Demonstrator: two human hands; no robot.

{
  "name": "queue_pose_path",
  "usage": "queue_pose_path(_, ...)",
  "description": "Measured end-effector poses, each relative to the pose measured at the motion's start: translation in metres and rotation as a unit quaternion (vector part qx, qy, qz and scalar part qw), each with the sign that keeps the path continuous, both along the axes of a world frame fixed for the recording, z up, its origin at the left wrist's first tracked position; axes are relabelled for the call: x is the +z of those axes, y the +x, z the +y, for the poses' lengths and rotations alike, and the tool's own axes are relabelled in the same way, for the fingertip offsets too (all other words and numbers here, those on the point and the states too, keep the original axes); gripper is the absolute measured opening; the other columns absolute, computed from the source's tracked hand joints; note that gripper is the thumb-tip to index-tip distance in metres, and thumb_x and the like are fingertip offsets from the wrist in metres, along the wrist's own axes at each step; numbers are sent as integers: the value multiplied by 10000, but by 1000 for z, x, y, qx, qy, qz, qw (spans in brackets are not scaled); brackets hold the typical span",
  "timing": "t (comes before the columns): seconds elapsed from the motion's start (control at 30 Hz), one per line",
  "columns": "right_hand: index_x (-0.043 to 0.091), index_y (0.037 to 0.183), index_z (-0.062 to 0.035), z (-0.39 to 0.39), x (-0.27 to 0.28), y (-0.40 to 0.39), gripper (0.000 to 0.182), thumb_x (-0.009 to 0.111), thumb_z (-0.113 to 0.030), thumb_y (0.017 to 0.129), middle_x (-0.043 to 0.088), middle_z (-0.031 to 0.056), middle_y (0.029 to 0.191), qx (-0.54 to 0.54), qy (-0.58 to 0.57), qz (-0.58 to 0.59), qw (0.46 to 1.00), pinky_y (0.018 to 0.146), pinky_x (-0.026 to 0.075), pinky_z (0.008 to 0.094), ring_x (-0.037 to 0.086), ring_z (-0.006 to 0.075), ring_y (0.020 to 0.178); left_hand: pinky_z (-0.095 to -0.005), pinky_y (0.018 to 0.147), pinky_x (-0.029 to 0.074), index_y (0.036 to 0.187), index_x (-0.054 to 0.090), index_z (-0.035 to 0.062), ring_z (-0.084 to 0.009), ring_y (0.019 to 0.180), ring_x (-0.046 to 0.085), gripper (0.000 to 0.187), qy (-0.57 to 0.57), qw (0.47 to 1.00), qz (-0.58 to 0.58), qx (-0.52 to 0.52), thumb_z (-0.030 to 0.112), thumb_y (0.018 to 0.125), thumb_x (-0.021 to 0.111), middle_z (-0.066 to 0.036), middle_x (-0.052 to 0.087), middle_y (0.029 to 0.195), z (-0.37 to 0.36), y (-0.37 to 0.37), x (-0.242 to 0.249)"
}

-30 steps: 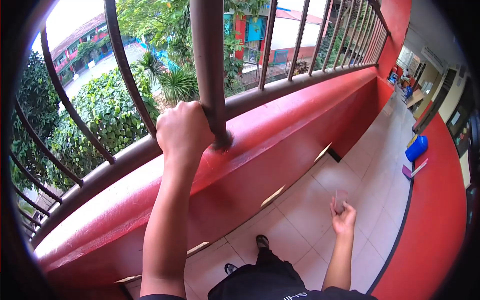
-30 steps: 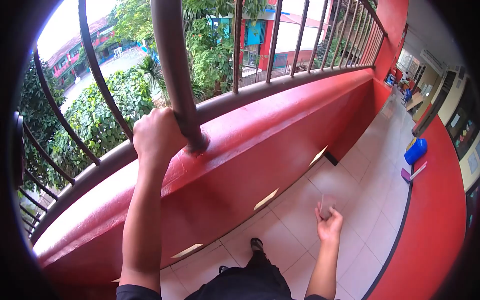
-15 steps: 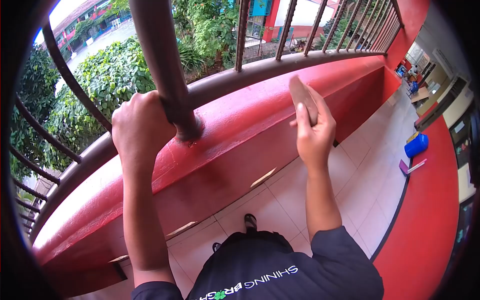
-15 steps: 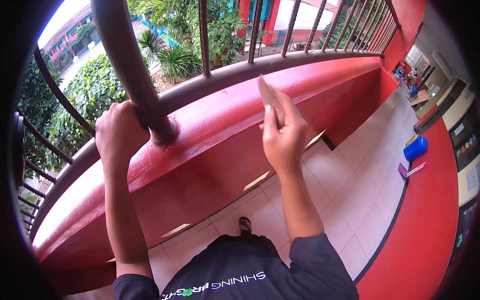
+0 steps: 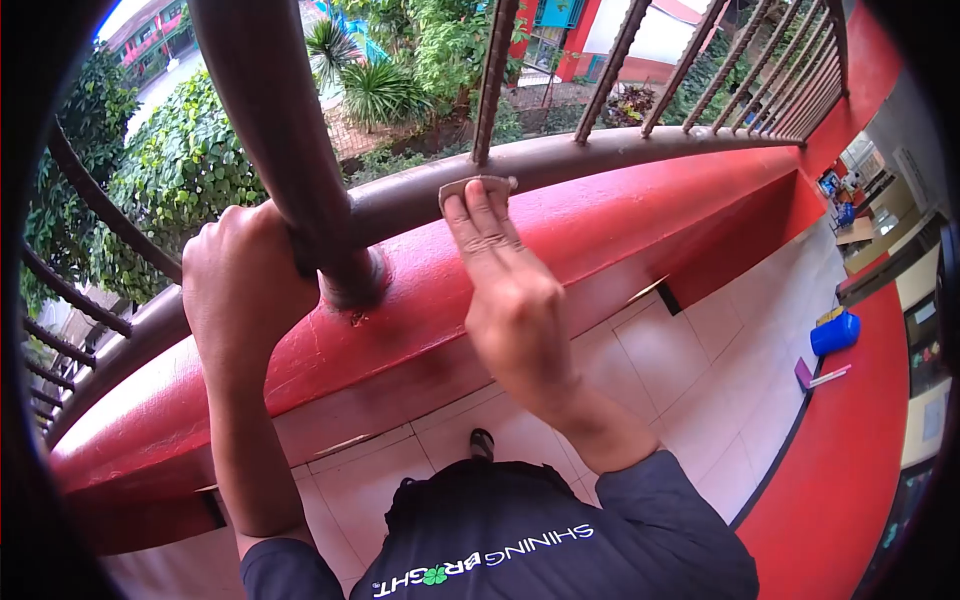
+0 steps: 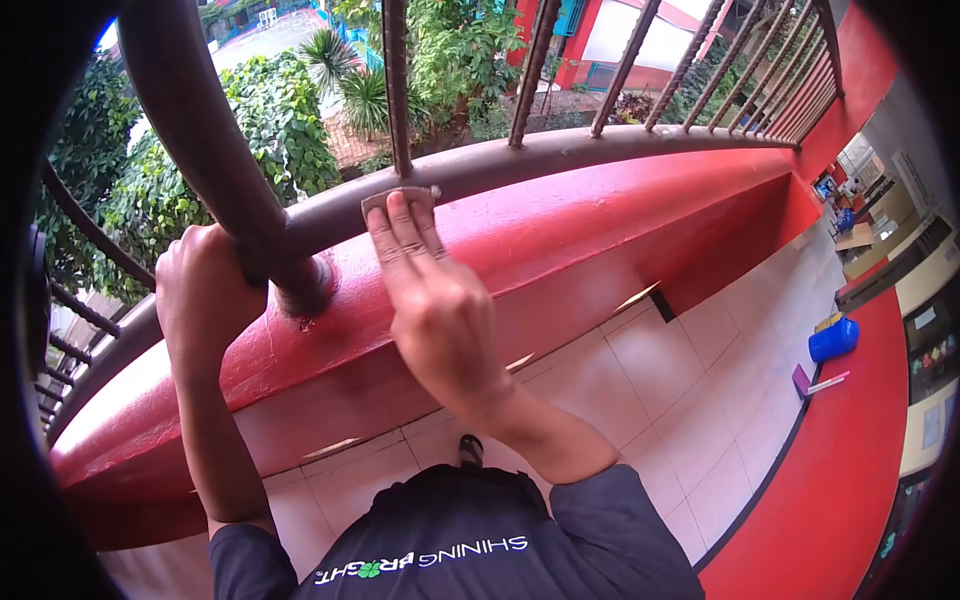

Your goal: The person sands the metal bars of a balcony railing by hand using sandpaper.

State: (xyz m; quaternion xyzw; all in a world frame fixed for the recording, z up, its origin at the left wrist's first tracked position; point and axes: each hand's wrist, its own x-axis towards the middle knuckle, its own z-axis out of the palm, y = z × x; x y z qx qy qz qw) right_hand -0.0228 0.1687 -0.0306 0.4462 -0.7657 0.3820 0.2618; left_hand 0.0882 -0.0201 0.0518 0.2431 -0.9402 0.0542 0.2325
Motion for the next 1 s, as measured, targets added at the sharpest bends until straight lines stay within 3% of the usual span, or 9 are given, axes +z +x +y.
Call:
queue_pose_path(0.1,589,1485,27,1,2,-26,676,494,180,833,525,295,1537,-94,-63,24,993,1226,429,489,464,416,1480,-514,705,587,788,756,107,-388,741,739,98,-27,999,15,-20,181,745,803,-160,727,755,-5,1,-5)
queue_pose_path(0.2,582,1477,51,-26,-1,28,664,451,189,841,507,291,1555,31,-5,-8,999,1233,424,495,450,431,1484,-535,720,591,798,766,78,-423,768,727,62,9,1000,4,-19,132,766,766,-201,718,777,-5,0,-1)
queue_pose_path(0.37,568,1504,46,-33,7,20,691,478,156,828,502,312,1559,-69,-25,-3,997,1206,432,514,449,482,1478,-531,712,592,788,760,79,-417,753,729,63,9,1000,1,-29,135,761,769,-192,719,765,-10,0,-4)
queue_pose_path(0.47,528,1533,49,-49,-12,55,725,456,160,820,500,292,1569,44,6,-20,999,1251,374,507,433,466,1495,-529,716,594,795,758,82,-405,753,735,70,16,999,3,-34,145,767,770,-188,722,763,-12,-1,-4)
queue_pose_path(0.53,536,1530,41,-40,6,34,735,441,164,812,517,289,1555,43,-16,-20,999,1240,390,503,440,466,1492,-527,719,596,804,759,85,-400,754,737,73,5,999,1,-38,148,770,770,-184,724,765,-12,0,-4)
queue_pose_path(0.6,548,1528,16,-45,12,13,760,442,185,795,535,271,1546,-82,-39,20,996,1248,388,502,457,454,1483,-525,722,597,812,759,88,-395,755,740,76,-3,999,-3,-40,151,772,771,-181,726,766,-14,2,-7)
queue_pose_path(0.67,572,1503,17,-55,11,47,739,418,191,801,554,274,1523,-28,-46,-23,998,1257,382,500,479,447,1464,-469,692,599,795,758,110,-358,727,756,112,-18,998,21,-54,201,753,806,-146,730,747,-17,2,-11)
queue_pose_path(0.83,602,1476,-3,-46,23,6,737,451,187,781,594,236,1489,-61,-15,31,998,1196,459,495,522,419,1437,-459,691,604,791,765,111,-354,731,759,88,-8,998,22,-61,172,744,807,-143,734,752,-17,3,-10)
queue_pose_path(1.0,622,1443,-1,-50,25,44,696,439,185,798,610,265,1447,-37,9,19,999,1165,478,498,543,428,1410,-451,687,608,787,770,108,-352,735,760,86,3,997,37,-75,148,723,811,-140,738,760,-19,3,-10)
